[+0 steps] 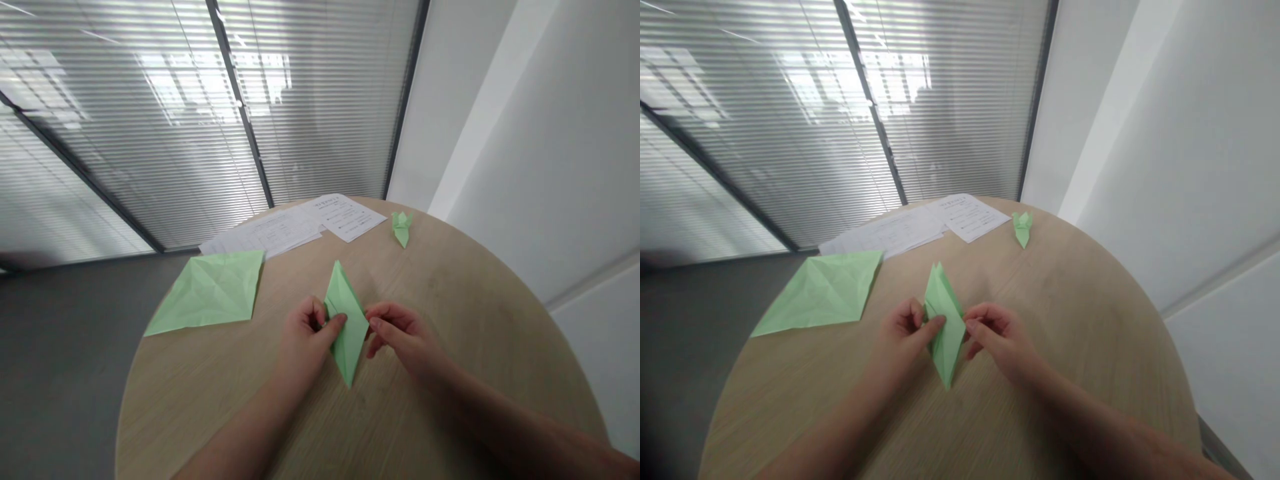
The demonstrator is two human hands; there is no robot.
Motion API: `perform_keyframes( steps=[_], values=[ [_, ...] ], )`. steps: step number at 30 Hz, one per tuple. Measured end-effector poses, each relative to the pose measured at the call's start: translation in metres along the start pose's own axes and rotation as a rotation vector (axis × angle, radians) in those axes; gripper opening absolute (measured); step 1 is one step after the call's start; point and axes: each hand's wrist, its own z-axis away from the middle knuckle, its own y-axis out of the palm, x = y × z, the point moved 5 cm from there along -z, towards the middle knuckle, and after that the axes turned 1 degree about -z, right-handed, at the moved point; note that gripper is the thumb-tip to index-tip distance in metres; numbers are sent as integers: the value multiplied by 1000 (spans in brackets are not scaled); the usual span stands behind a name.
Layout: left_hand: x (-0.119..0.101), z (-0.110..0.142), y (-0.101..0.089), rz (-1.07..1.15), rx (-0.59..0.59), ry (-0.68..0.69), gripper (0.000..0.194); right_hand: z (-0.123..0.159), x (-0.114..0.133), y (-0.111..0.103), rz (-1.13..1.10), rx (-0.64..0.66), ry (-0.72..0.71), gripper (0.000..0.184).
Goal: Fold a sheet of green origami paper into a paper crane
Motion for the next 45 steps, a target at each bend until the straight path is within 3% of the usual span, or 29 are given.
perform_keyframes(
  steps=[6, 16, 25, 30, 35, 40, 45],
  values=[
    [1, 1, 0, -2, -5, 1, 38, 1, 6, 3, 45, 44, -64, 27],
    [-3, 8, 6, -61, 14, 36, 34, 3, -4, 4, 121, 61, -9, 37],
    [-4, 11, 10, -93, 84, 43, 30, 1, -6, 4, 171, -1, 72, 46],
    [0, 13, 16, 4, 173, 47, 19, 0, -1, 1, 195, -70, 13, 43],
    [0, 12, 13, 0, 135, 98, 14, 0, 2, 1, 197, -77, 16, 42],
    [-6, 14, 15, -8, 177, 110, 9, 1, 11, 5, 182, -85, -67, 44],
    [-1, 14, 17, 243, 102, -31, 36, 4, 14, 9, 193, -86, -81, 51]
  ],
)
